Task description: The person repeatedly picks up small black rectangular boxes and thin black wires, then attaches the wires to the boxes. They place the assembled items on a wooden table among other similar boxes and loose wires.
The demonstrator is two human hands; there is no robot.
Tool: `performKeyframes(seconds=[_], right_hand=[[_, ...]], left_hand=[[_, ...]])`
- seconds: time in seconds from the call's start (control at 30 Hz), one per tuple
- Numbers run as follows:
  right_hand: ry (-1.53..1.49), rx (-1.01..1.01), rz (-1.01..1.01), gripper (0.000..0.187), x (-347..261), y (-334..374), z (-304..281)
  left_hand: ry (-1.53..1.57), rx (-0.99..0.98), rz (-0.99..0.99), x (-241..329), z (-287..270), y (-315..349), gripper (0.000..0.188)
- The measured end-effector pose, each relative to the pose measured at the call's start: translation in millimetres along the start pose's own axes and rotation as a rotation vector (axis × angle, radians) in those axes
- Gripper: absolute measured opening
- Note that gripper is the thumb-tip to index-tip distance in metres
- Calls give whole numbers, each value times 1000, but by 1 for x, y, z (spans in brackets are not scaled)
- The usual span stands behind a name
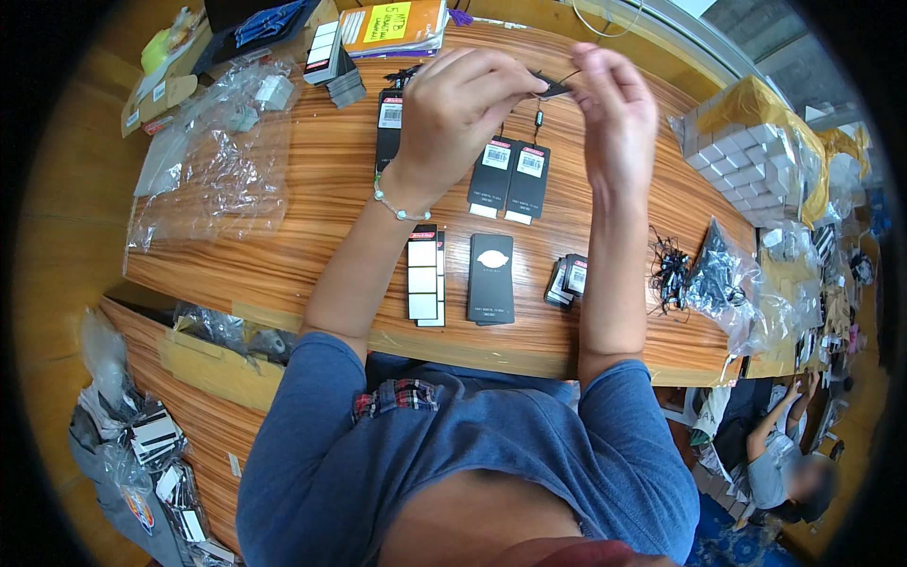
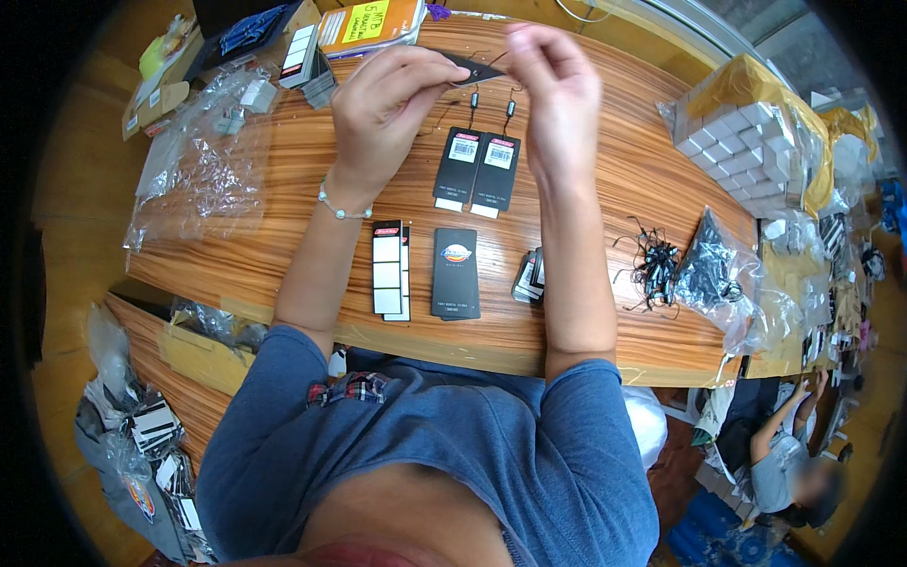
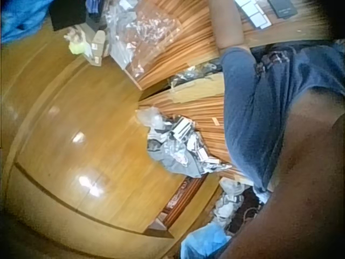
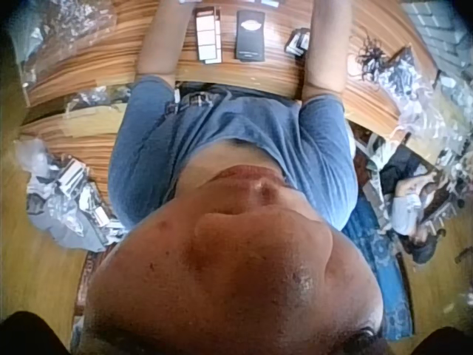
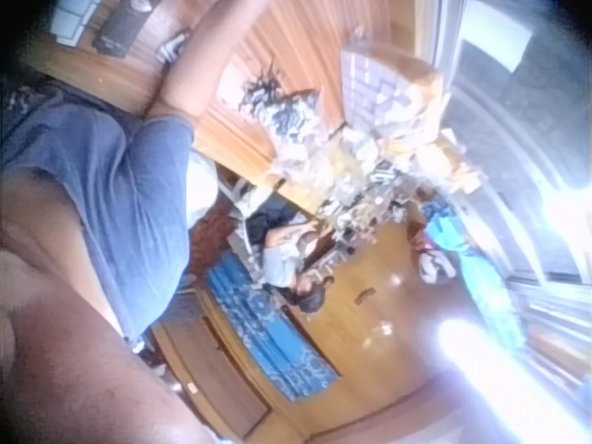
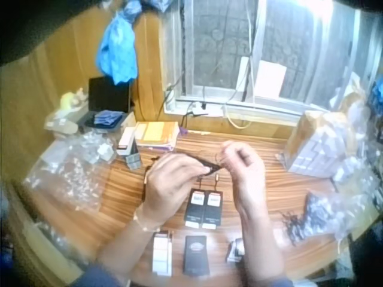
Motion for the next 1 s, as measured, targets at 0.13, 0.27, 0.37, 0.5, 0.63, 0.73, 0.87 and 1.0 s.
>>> performKeyframes(seconds=[0.13, 0.27, 0.37, 0.5, 0.63, 0.73, 0.87, 1.0], right_hand=[[-406, -40, -150, 10, -27, -10, -28], [-416, -85, -122, 11, -29, -9, -20], [-320, -141, -59, 12, -21, -9, -19], [-140, -138, -123, 11, -43, 0, -13], [-97, -228, -134, 12, -64, 8, 0], [-125, -250, -170, 15, -71, 14, 9], [-126, -269, -83, 17, -72, 15, 11], [-21, -267, -79, 16, -58, 13, 12]], left_hand=[[428, -108, -406, -21, 20, 6, 21], [577, -216, -521, -32, 37, 19, 31], [502, -233, -600, -22, 29, 40, 38], [355, -560, -770, -19, 8, 107, 43], [137, -818, -823, -10, -10, 171, 51], [44, -817, -853, -5, -16, 187, 55], [-110, -677, -680, 7, -23, 172, 51], [57, -518, -725, 7, -33, 164, 37]])
Point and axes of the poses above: each hand's wrist, its own y-axis away from the middle knuckle, its own z-axis out of the palm, x = y × z, the point moved 7 cm from there along -y, towards the middle knuckle, and after that the axes turned 4 degrees about -x, right-handed, at the moved point
